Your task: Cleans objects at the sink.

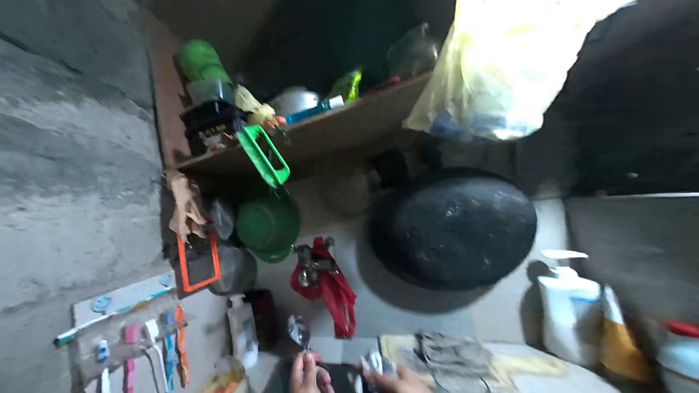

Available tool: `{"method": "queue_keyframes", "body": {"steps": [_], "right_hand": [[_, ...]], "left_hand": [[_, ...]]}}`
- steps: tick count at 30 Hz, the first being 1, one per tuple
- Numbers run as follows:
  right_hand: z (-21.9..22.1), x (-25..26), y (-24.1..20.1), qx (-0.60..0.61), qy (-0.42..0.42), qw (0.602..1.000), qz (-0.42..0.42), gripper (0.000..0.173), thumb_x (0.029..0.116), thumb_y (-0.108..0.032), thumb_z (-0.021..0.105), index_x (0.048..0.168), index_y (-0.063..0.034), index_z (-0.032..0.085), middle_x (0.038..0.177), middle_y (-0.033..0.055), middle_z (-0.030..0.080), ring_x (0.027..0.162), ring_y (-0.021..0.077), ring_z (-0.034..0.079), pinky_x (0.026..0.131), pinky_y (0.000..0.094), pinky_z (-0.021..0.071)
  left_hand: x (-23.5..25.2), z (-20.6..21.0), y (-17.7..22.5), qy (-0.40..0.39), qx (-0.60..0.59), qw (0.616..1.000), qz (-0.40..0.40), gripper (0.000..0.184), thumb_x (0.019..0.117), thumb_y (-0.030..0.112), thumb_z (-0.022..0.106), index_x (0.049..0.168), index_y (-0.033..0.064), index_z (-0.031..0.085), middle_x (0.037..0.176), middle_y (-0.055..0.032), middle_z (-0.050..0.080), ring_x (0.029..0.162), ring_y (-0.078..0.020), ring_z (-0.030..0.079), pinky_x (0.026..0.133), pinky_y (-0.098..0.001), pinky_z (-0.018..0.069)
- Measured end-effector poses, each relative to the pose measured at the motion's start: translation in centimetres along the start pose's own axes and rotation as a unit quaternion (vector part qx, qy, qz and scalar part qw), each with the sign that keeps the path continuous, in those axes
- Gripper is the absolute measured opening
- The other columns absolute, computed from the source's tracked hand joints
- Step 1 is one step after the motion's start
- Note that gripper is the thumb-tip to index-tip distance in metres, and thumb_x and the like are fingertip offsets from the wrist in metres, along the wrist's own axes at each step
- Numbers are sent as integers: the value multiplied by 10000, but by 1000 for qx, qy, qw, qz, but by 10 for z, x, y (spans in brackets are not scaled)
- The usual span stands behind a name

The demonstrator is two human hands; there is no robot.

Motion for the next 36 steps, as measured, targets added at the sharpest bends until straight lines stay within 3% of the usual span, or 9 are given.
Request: {"method": "queue_keyframes", "body": {"steps": [3,7,10,13,18,23,26,30,36], "right_hand": [[13,-1,-18,190,5,981,-35,331,1052,-92,529,1362,1,461,1094,131,680,956,213,704,848,403,610],[0,1,-31,-7,58,992,-114,558,811,62,716,1332,7,522,1127,108,671,973,144,686,852,332,594],[-22,-5,-38,-213,25,964,-156,388,863,-84,727,1227,13,637,1118,129,702,1047,185,679,977,401,545],[-18,-27,-31,-462,-88,872,-135,285,918,-55,659,1195,12,672,1102,236,703,1073,388,675,950,606,508],[-6,-63,-10,-630,-153,756,-92,332,900,-40,693,1226,-2,644,1150,262,677,1058,473,663,846,671,516],[-74,-80,-32,-422,36,901,-97,304,978,-159,624,1247,-17,628,1118,198,698,1058,345,684,915,579,532],[-131,-98,-28,-157,162,974,-39,395,979,-80,607,1361,-14,530,1019,129,678,762,195,684,689,380,593],[-184,-137,-20,133,270,954,4,301,1027,-10,500,1328,-13,501,1028,163,675,845,252,713,712,391,623],[-227,-195,-20,269,306,913,-37,307,1109,-202,407,1327,-13,508,1172,188,659,1028,320,703,820,495,622]], "left_hand": [[-31,34,-26,-104,121,985,-61,239,1108,106,326,1227,-28,483,663,8,477,483,-55,445,462,-210,405],[-53,56,-45,-187,176,962,-89,311,1106,98,320,1351,-49,441,667,7,462,491,-65,447,465,-232,406],[-50,51,-39,-264,309,914,7,298,1092,142,418,1268,-54,558,761,-25,530,609,-93,495,594,-283,455],[-53,47,-18,-323,552,762,101,378,1102,242,445,1368,45,629,1208,-184,712,1083,-340,696,977,-568,515],[-88,89,-2,-323,677,569,336,221,995,121,566,1105,109,756,970,-140,750,896,-362,739,734,-547,583],[-82,142,21,-356,610,573,415,215,1023,218,585,1067,128,775,948,-121,760,916,-342,730,854,-568,540],[-58,181,36,-350,647,564,375,298,1074,283,513,1148,114,748,1058,-143,745,1058,-351,690,1007,-560,463],[-34,226,30,-301,683,520,416,252,1041,255,583,1086,98,774,1027,-136,744,1028,-331,682,1006,-516,452],[-36,265,-27,-401,731,444,328,220,1013,138,588,1127,28,740,1164,-179,716,1238,-383,593,1221,-570,213]]}}
Point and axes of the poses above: each hand's wrist, its own x-axis towards the middle knuckle, its own z-axis out of the palm, y = z × x, the point moved 9 cm from there along x, towards the middle knuckle
